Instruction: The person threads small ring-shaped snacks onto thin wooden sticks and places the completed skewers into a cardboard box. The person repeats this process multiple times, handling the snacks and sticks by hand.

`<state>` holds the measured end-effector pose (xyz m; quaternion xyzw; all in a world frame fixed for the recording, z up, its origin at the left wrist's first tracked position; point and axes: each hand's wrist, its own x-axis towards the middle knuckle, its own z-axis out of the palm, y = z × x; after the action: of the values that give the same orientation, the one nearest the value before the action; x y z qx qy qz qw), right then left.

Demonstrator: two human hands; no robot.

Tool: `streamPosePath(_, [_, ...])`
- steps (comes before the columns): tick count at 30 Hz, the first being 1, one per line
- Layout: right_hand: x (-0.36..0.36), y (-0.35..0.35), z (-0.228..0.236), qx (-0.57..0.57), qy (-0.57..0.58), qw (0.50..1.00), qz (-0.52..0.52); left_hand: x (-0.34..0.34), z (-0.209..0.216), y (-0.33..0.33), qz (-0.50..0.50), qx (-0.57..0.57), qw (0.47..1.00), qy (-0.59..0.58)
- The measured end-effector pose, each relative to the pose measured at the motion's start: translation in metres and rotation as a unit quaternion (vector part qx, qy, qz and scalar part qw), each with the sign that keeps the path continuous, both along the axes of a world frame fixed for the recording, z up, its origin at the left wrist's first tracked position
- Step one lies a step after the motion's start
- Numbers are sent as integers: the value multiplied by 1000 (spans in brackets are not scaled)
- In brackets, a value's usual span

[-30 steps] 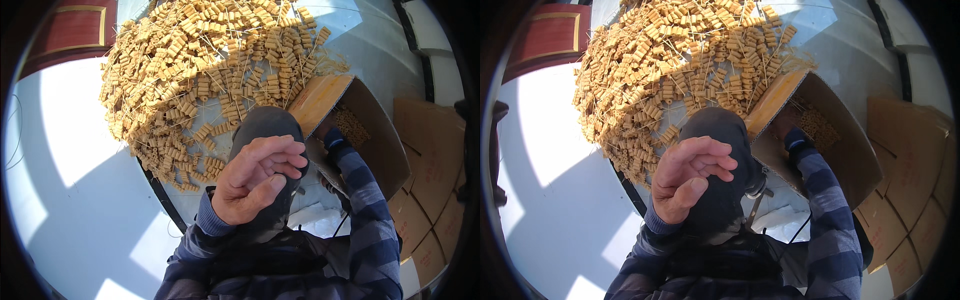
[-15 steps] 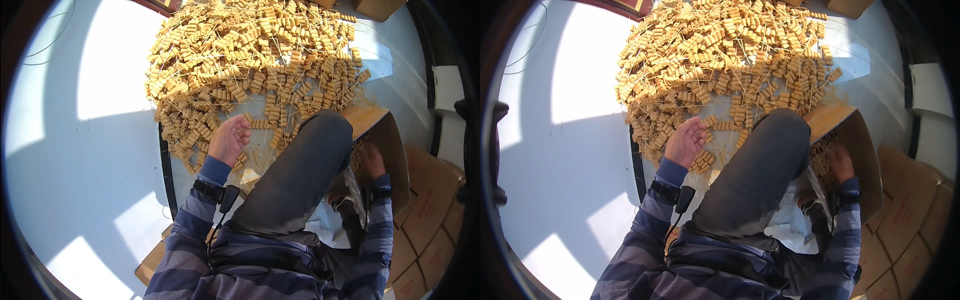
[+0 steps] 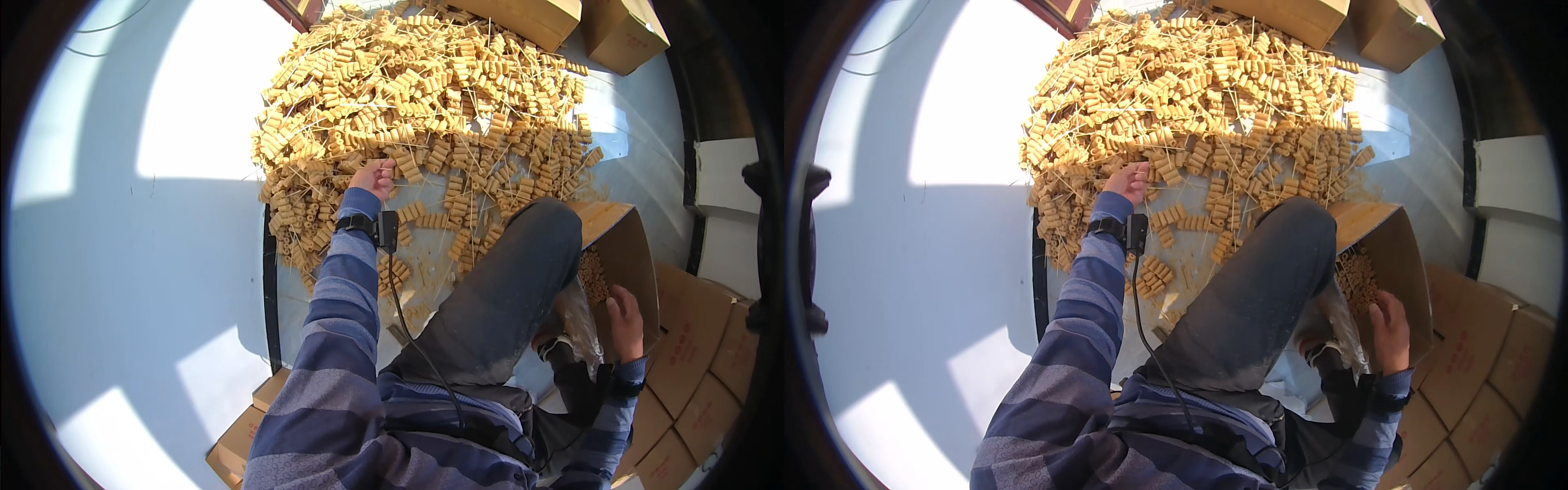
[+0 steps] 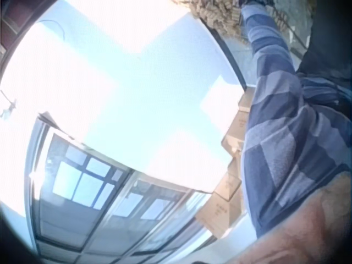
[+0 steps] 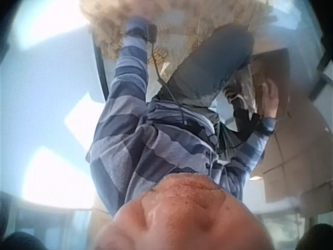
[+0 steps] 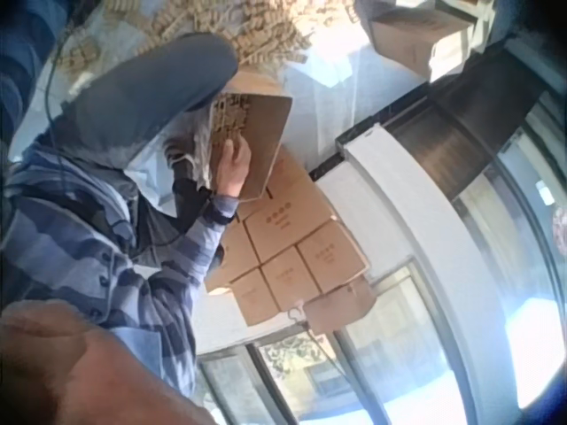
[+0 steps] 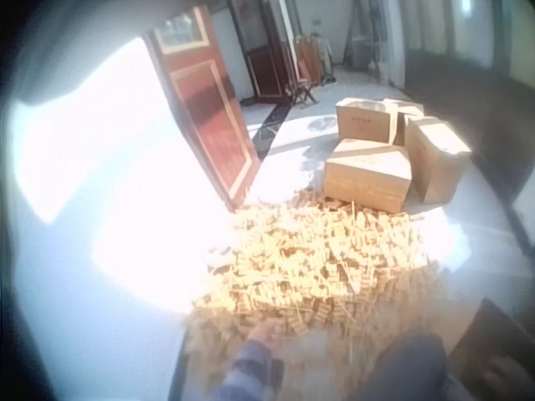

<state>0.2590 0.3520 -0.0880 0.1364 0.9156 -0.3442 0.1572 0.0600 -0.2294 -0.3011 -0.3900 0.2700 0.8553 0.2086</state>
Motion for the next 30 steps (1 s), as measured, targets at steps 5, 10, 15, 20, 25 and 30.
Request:
streamPosePath(5, [3, -19, -5, -20, -14, 1000, -16, 81, 45, 48, -31, -93, 995, 16])
streamPosePath(10, [-1, -32, -11, -23, -14, 999, 44, 79, 99, 21, -189, -365, 905, 108])
streamPosePath(15, [-12, -37, -4, -13, -1, 998, 64, -39, 152, -62, -200, -629, 737, 142])
streamPosePath(20, [-9, -46, -6, -16, 32, 997, 70, -157, 157, -55, -375, -752, 531, 108])
streamPosePath(25, [8, -39, 4, 3, -3, 1000, 18, -192, 120, -11, -581, -694, 423, -30])
streamPosePath(30, [30, -23, 14, -6, -60, 997, -40, -184, 67, -21, -647, -650, 397, -38])
